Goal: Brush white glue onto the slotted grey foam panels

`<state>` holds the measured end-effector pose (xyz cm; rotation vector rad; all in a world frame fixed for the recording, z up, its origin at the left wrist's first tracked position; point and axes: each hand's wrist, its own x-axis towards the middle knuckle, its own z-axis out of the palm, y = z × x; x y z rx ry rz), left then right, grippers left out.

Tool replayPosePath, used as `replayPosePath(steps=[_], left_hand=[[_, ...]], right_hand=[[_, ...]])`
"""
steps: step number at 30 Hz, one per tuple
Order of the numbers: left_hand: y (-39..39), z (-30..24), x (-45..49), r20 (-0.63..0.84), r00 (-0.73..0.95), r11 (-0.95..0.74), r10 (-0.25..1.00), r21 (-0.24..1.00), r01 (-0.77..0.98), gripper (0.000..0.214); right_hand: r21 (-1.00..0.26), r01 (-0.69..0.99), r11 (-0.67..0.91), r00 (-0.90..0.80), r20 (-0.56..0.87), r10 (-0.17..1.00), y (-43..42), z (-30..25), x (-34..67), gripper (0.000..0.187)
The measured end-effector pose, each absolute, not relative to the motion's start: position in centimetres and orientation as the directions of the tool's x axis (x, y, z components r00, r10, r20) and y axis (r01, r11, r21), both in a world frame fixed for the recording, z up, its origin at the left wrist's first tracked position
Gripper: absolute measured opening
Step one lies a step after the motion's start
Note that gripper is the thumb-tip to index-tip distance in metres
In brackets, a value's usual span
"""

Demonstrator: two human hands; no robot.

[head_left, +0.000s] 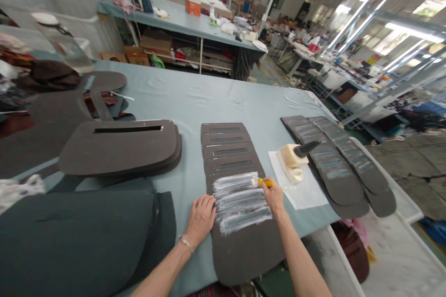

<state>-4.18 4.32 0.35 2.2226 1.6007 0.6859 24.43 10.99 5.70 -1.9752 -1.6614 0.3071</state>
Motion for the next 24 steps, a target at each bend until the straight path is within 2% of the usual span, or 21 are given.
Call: replayPosePath(steps=[2,4,8,10,13,15,18,20,21,24], left_hand=[[4.4,0.4,-4.1,0.202,0.257,-0.325,0.945,0.506,0.799,0.028],[4.4,0.5,-4.0,0.203,0.256,-0.325,0.945,0.498,0.804,0.028],[4.3,0.6,-4.0,0.198,0.246,-0.313,0.949,0.491,0.813,0.027],[4.2,0.7,-3.9,0.191,0.244,-0.308,0.951,0.492,0.814,0.027],[4.2,0.8,-3.8,0.181,0.239,-0.298,0.954,0.494,0.817,0.027],[4.2,0.8,-3.7,0.177,0.232,-0.290,0.956,0.494,0.820,0.027],[4.2,0.8,-3.7,0.169,0.230,-0.284,0.958,0.494,0.822,0.027],[4.2,0.8,-3.6,0.169,0.227,-0.282,0.959,0.498,0.820,0.026],[4.1,0.8,-3.6,0.170,0.224,-0.280,0.960,0.502,0.818,0.026],[4.0,0.8,-3.6,0.171,0.207,-0.267,0.963,0.529,0.806,0.027]], right_hand=[[-0.485,0.854,-0.190,0.316,0.191,0.930,11.6,6.2,27.0,0.034],[-0.507,0.839,-0.198,0.352,0.229,0.908,11.5,6.6,26.7,0.033],[-0.670,0.743,-0.004,0.140,0.150,0.979,10.2,6.6,22.2,0.027],[-0.699,0.715,-0.009,0.110,0.101,0.989,9.8,6.4,21.1,0.024],[-0.637,0.754,-0.162,0.325,0.148,0.934,9.9,6.2,20.7,0.024],[-0.642,0.747,-0.173,0.368,0.182,0.912,9.7,6.1,19.6,0.025],[-0.740,0.672,-0.018,0.157,0.119,0.980,8.8,5.6,17.0,0.025],[-0.773,0.634,0.007,0.081,0.076,0.994,8.3,5.1,16.7,0.026],[-0.777,0.630,-0.023,0.117,0.066,0.991,8.2,4.9,17.5,0.028],[-0.745,0.639,-0.190,0.365,0.077,0.928,8.3,4.8,22.5,0.035]])
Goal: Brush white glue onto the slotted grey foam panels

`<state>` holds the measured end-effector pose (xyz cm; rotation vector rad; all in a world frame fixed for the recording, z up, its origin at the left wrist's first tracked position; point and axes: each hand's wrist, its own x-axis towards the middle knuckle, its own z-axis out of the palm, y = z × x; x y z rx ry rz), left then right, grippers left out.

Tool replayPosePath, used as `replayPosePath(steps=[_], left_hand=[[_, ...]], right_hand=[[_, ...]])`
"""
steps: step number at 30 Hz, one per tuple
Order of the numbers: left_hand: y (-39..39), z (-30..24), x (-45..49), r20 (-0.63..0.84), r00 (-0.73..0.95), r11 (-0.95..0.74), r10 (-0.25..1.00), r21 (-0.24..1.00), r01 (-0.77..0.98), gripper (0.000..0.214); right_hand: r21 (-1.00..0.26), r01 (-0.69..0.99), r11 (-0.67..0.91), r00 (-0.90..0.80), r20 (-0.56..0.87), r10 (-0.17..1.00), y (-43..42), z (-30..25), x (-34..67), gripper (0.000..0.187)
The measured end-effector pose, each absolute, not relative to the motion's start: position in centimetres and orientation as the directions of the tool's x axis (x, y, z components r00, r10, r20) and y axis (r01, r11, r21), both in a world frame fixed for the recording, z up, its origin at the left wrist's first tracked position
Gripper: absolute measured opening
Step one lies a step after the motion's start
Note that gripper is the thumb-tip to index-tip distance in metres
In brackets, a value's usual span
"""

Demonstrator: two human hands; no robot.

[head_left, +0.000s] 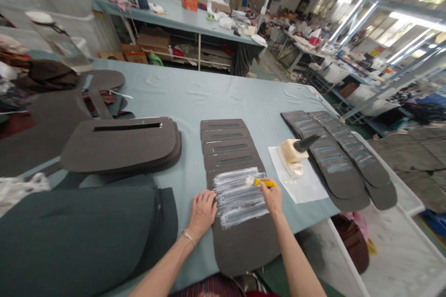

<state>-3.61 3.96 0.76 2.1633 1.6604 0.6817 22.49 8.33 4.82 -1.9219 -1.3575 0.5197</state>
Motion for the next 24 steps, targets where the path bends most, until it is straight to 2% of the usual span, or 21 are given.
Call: replayPosePath(steps=[2,4,8,14,16,18,21,24], left_hand=[[4.0,0.9,-3.7,0.167,0.185,-0.248,0.968,0.564,0.788,0.025],[4.4,1.2,-3.8,0.163,0.140,-0.212,0.977,0.616,0.759,0.020],[7.1,1.7,-4.2,0.165,0.021,-0.130,0.986,0.687,0.715,0.015],[12.2,1.3,-4.3,0.228,0.027,-0.164,0.973,0.609,0.776,0.022],[12.9,0.9,-4.3,0.228,0.044,-0.169,0.973,0.562,0.810,0.025],[13.0,0.7,-4.4,0.220,0.069,-0.177,0.973,0.523,0.834,0.026],[12.7,0.7,-4.5,0.219,0.094,-0.194,0.971,0.494,0.848,0.026],[12.7,0.8,-4.5,0.214,0.090,-0.185,0.973,0.483,0.856,0.027]], right_hand=[[-0.686,0.678,-0.264,0.458,0.113,0.882,8.8,5.2,25.8,0.037],[-0.662,0.698,-0.272,0.469,0.136,0.873,9.5,5.8,27.2,0.039],[-0.753,0.631,-0.190,0.397,0.103,0.912,11.7,6.5,23.4,0.039],[-0.853,0.522,0.003,0.206,0.129,0.970,15.8,5.8,12.0,0.029],[-0.852,0.517,0.075,0.098,0.146,0.984,16.7,5.1,10.1,0.028],[-0.852,0.518,0.076,0.048,0.118,0.992,17.6,4.5,10.6,0.028],[-0.838,0.543,-0.059,0.157,0.032,0.987,19.2,4.0,14.9,0.030],[-0.704,0.681,-0.202,0.366,0.088,0.926,20.5,4.3,19.4,0.030]])
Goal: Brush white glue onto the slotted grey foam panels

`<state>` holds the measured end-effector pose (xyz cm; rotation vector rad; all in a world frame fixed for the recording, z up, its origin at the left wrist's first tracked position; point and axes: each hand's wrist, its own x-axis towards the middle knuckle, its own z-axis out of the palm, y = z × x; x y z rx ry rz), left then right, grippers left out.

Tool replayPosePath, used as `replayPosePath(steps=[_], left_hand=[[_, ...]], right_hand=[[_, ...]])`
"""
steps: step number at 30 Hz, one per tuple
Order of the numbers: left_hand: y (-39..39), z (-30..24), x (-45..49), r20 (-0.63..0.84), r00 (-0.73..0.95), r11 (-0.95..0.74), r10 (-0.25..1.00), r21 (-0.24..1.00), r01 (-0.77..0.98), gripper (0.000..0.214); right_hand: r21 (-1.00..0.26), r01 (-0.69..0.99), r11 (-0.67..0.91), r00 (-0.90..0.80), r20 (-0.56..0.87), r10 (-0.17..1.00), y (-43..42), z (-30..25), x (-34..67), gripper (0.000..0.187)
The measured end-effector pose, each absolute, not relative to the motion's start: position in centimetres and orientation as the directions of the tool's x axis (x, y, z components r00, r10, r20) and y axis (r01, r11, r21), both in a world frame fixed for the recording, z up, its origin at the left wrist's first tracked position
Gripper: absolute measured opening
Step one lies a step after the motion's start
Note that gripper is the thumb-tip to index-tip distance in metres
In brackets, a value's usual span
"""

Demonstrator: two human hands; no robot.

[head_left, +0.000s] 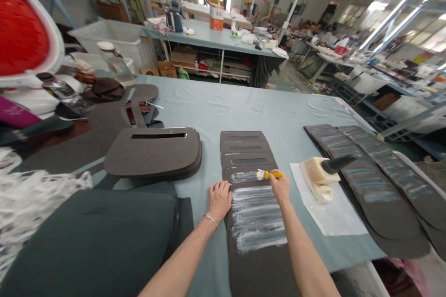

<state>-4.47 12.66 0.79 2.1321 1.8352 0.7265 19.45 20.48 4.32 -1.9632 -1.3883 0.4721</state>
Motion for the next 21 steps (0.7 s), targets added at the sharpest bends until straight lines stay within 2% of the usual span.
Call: replayPosePath(steps=[3,5,7,9,11,14,15,17,19,21], left_hand=[[12.7,0.8,-4.3,0.215,0.088,-0.182,0.973,0.471,0.863,0.027],[12.8,0.6,-4.2,0.220,0.094,-0.188,0.971,0.457,0.869,0.027],[12.9,0.5,-4.1,0.223,0.104,-0.197,0.969,0.445,0.873,0.028],[12.9,0.4,-4.1,0.230,0.113,-0.207,0.967,0.438,0.875,0.029],[13.0,0.3,-4.0,0.240,0.117,-0.214,0.964,0.432,0.876,0.029],[13.1,0.2,-3.9,0.246,0.116,-0.214,0.962,0.418,0.883,0.028],[13.1,0.2,-3.9,0.244,0.116,-0.211,0.963,0.412,0.887,0.028],[13.1,0.2,-3.8,0.239,0.119,-0.209,0.964,0.396,0.894,0.028],[13.1,0.2,-3.8,0.239,0.127,-0.213,0.963,0.379,0.901,0.028],[13.0,0.1,-3.7,0.243,0.139,-0.224,0.960,0.366,0.903,0.027]], right_hand=[[-0.588,0.772,-0.242,0.445,0.227,0.867,20.2,4.9,19.5,0.030],[-0.619,0.780,-0.092,0.309,0.254,0.917,19.4,5.0,17.4,0.029],[-0.676,0.730,0.106,0.064,0.222,0.973,18.9,4.6,15.6,0.027],[-0.708,0.690,0.148,-0.031,0.176,0.984,18.9,4.2,15.9,0.024],[-0.695,0.718,0.032,0.112,0.162,0.980,19.5,4.1,18.1,0.024],[-0.604,0.772,-0.197,0.393,0.211,0.895,20.3,4.2,22.1,0.029],[-0.574,0.788,-0.221,0.417,0.234,0.878,20.5,4.2,22.8,0.030],[-0.554,0.818,-0.156,0.348,0.260,0.901,20.4,4.1,23.3,0.030],[-0.588,0.804,-0.085,0.281,0.250,0.927,20.0,3.9,23.1,0.029],[-0.633,0.763,-0.128,0.344,0.232,0.910,19.5,3.9,23.3,0.028]])
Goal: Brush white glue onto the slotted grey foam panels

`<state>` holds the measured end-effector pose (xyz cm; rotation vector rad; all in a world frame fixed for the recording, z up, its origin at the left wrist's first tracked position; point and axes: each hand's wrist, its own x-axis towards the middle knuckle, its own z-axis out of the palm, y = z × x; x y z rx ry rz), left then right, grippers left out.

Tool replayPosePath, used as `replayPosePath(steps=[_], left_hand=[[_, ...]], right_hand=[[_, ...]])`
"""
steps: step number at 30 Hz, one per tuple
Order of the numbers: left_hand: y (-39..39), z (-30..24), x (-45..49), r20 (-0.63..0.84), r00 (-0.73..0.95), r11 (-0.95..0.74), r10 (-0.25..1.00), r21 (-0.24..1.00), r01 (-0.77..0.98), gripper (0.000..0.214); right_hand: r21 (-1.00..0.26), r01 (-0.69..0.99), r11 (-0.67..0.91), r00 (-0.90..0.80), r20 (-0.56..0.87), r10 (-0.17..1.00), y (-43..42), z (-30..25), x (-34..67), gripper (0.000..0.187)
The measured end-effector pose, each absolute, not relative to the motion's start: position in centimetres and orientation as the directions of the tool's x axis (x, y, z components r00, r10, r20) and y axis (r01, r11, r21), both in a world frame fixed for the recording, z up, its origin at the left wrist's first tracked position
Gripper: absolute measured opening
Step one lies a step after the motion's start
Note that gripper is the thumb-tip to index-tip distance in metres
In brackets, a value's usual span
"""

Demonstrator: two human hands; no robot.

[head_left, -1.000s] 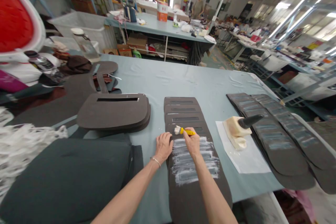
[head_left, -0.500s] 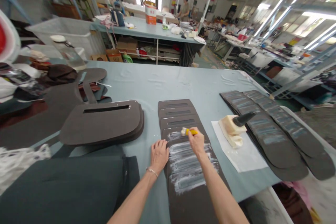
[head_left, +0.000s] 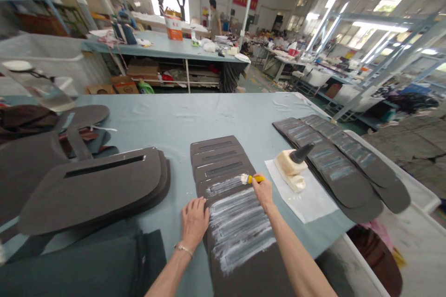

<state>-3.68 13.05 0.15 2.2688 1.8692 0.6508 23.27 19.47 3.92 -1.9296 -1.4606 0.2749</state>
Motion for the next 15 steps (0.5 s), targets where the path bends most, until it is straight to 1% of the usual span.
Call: replayPosePath(steps=[2,4,6,8,10,12,13,15], left_hand=[[13.0,0.0,-3.5,0.248,0.146,-0.231,0.958,0.359,0.905,0.027],[13.0,-0.1,-3.5,0.250,0.139,-0.227,0.958,0.367,0.902,0.027],[13.2,-0.4,-3.6,0.235,0.126,-0.213,0.964,0.395,0.894,0.026],[13.8,-0.5,-4.1,0.207,0.124,-0.206,0.971,0.444,0.872,0.026],[14.5,-0.6,-4.9,0.193,0.131,-0.213,0.972,0.503,0.837,0.028],[15.2,-0.5,-5.9,0.203,0.126,-0.220,0.971,0.549,0.806,0.031],[15.5,-0.5,-6.3,0.211,0.116,-0.218,0.971,0.561,0.799,0.031],[15.7,-0.4,-6.9,0.212,0.091,-0.197,0.973,0.557,0.807,0.031]], right_hand=[[-0.683,0.700,-0.209,0.473,0.224,0.852,18.9,4.4,24.4,0.029],[-0.743,0.621,-0.249,0.562,0.201,0.803,18.2,5.4,26.6,0.029],[-0.777,0.550,-0.306,0.642,0.159,0.750,17.1,6.5,29.7,0.029],[-0.762,0.511,-0.396,0.739,0.155,0.656,15.9,7.5,33.5,0.028],[-0.729,0.478,-0.490,0.830,0.190,0.525,14.6,8.2,37.3,0.028],[-0.707,0.442,-0.552,0.880,0.224,0.418,13.6,8.6,40.6,0.026],[-0.701,0.430,-0.570,0.893,0.235,0.385,13.2,8.6,41.8,0.026],[-0.696,0.417,-0.584,0.903,0.243,0.356,12.9,8.5,43.6,0.025]])
